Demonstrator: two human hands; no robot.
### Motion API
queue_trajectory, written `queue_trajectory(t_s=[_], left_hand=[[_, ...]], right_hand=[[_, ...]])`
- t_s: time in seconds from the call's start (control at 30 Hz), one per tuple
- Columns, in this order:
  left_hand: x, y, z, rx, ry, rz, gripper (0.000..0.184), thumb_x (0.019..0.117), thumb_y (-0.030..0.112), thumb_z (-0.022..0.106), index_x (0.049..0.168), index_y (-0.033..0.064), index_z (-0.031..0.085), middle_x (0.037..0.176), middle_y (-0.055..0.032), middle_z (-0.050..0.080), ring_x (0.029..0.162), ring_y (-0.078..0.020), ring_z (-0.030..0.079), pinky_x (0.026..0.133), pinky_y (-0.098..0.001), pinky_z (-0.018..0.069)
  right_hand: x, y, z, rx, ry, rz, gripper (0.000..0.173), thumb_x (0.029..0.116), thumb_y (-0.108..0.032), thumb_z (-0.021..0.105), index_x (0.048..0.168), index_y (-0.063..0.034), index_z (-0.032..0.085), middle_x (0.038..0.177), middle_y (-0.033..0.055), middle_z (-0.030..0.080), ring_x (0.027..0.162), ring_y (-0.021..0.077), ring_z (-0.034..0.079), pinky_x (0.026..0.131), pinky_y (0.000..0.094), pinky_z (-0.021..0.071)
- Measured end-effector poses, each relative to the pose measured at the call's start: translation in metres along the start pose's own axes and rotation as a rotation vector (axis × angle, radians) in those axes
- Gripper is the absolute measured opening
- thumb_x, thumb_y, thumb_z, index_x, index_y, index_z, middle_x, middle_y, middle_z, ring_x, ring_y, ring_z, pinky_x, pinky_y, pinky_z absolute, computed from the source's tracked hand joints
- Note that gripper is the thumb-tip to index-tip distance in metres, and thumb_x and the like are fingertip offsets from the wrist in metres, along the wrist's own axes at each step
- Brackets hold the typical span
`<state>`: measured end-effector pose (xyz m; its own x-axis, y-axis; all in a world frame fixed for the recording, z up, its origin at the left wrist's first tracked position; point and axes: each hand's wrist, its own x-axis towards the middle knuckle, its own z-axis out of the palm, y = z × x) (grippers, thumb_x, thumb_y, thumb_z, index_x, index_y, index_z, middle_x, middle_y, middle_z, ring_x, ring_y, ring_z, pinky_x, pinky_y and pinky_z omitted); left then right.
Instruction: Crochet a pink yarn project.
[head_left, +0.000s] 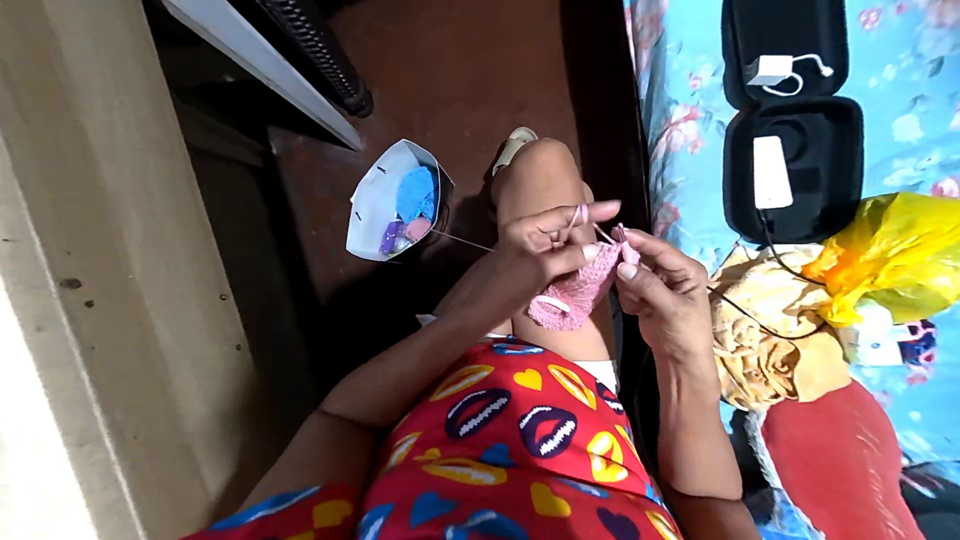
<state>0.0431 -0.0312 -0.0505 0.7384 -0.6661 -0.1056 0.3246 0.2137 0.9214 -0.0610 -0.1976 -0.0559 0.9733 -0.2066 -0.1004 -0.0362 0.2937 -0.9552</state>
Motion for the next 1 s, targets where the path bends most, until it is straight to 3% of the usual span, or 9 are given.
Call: queue_trajectory(t_s=[0.1,0.27,0.33,0.4,0.5,0.7,0.83,0.9,1.0], left_hand=[[0.006,-0.002,-0.036,0.079,-0.095,-0.102,0.015,0.0921,0.006,0.062,0.079,0.0117,0.068,0.076,0.0056,0.07,0.071,-0.0023,0.065,0.067,-0.0218,0.0555],[0.007,0.004,-0.089,0.183,-0.375,-0.087,0.03,0.0942,0.018,0.062,0.065,0.016,0.07,0.084,0.0066,0.073,0.076,0.0004,0.066,0.064,-0.0165,0.0522],[0.006,0.001,-0.081,0.029,-0.331,0.008,0.024,0.0969,0.029,0.062,0.082,0.019,0.077,0.101,0.0052,0.075,0.095,-0.0055,0.069,0.081,-0.0231,0.0556],[0.007,0.0,-0.06,-0.107,-0.276,0.068,0.028,0.0962,0.029,0.067,0.119,0.0141,0.075,0.117,-0.0001,0.073,0.109,-0.0147,0.068,0.097,-0.0343,0.0553],[0.009,0.002,-0.026,-0.124,-0.205,0.116,0.064,0.0886,0.004,0.07,0.148,0.0035,0.048,0.115,-0.0039,0.07,0.101,-0.016,0.069,0.091,-0.034,0.0583],[0.009,0.009,0.001,0.014,-0.004,0.048,0.074,0.0856,-0.017,0.059,0.154,-0.003,0.036,0.091,-0.0038,0.07,0.071,-0.0065,0.066,0.067,-0.0194,0.0565],[0.008,0.009,0.003,0.001,0.078,-0.005,0.072,0.0878,-0.016,0.059,0.154,-0.0022,0.036,0.091,-0.0043,0.071,0.074,-0.008,0.067,0.07,-0.0212,0.0582],[0.007,0.009,0.002,-0.011,0.116,-0.021,0.071,0.0874,-0.016,0.058,0.154,-0.0016,0.038,0.089,-0.0059,0.071,0.075,-0.0096,0.068,0.072,-0.0232,0.0585],[0.007,0.01,0.001,-0.023,0.147,-0.03,0.069,0.0871,-0.016,0.058,0.153,-0.0011,0.041,0.088,-0.0067,0.071,0.075,-0.0102,0.068,0.074,-0.0245,0.0583]], right_hand=[[-0.002,-0.003,-0.006,0.031,0.012,0.035,0.03,0.0983,-0.006,0.061,0.125,-0.0126,0.073,0.083,-0.0061,0.069,0.051,-0.0058,0.043,0.046,0.0107,0.0372],[-0.003,0.001,-0.005,0.029,0.019,0.051,0.031,0.0976,-0.003,0.059,0.124,-0.0104,0.072,0.083,-0.005,0.069,0.051,-0.0057,0.044,0.046,0.0105,0.0377],[-0.002,0.002,-0.003,0.01,0.014,0.043,0.029,0.0982,-0.004,0.059,0.124,-0.0108,0.072,0.084,-0.0056,0.069,0.051,-0.0059,0.044,0.046,0.0102,0.038],[-0.003,0.001,-0.001,-0.026,0.018,0.035,0.03,0.0986,-0.004,0.06,0.125,-0.0113,0.072,0.087,-0.0049,0.07,0.052,-0.0054,0.045,0.046,0.0103,0.0387],[-0.006,-0.002,0.0,-0.1,0.027,0.017,0.034,0.099,-0.003,0.058,0.129,-0.0119,0.07,0.091,-0.0056,0.07,0.054,-0.0054,0.046,0.048,0.0105,0.0393],[-0.008,-0.003,0.006,-0.284,0.06,-0.056,0.042,0.0995,0.002,0.053,0.139,-0.0074,0.063,0.122,-0.0041,0.07,0.061,-0.0073,0.05,0.053,0.0104,0.0426],[-0.004,0.001,-0.002,-0.549,0.007,-0.245,0.037,0.0996,0.004,0.05,0.134,0.0036,0.064,0.131,0.0097,0.068,0.111,0.0041,0.067,0.096,0.0205,0.0546],[-0.002,0.003,-0.01,-0.737,0.004,-0.342,0.036,0.0984,0.001,0.052,0.13,-0.002,0.07,0.107,0.0088,0.072,0.091,0.0034,0.066,0.081,0.0181,0.0549],[0.0,0.002,-0.017,-0.978,0.001,-0.472,0.038,0.0971,-0.004,0.053,0.129,-0.0113,0.073,0.074,0.0049,0.054,0.058,0.0078,0.046,0.052,0.0216,0.0376]])
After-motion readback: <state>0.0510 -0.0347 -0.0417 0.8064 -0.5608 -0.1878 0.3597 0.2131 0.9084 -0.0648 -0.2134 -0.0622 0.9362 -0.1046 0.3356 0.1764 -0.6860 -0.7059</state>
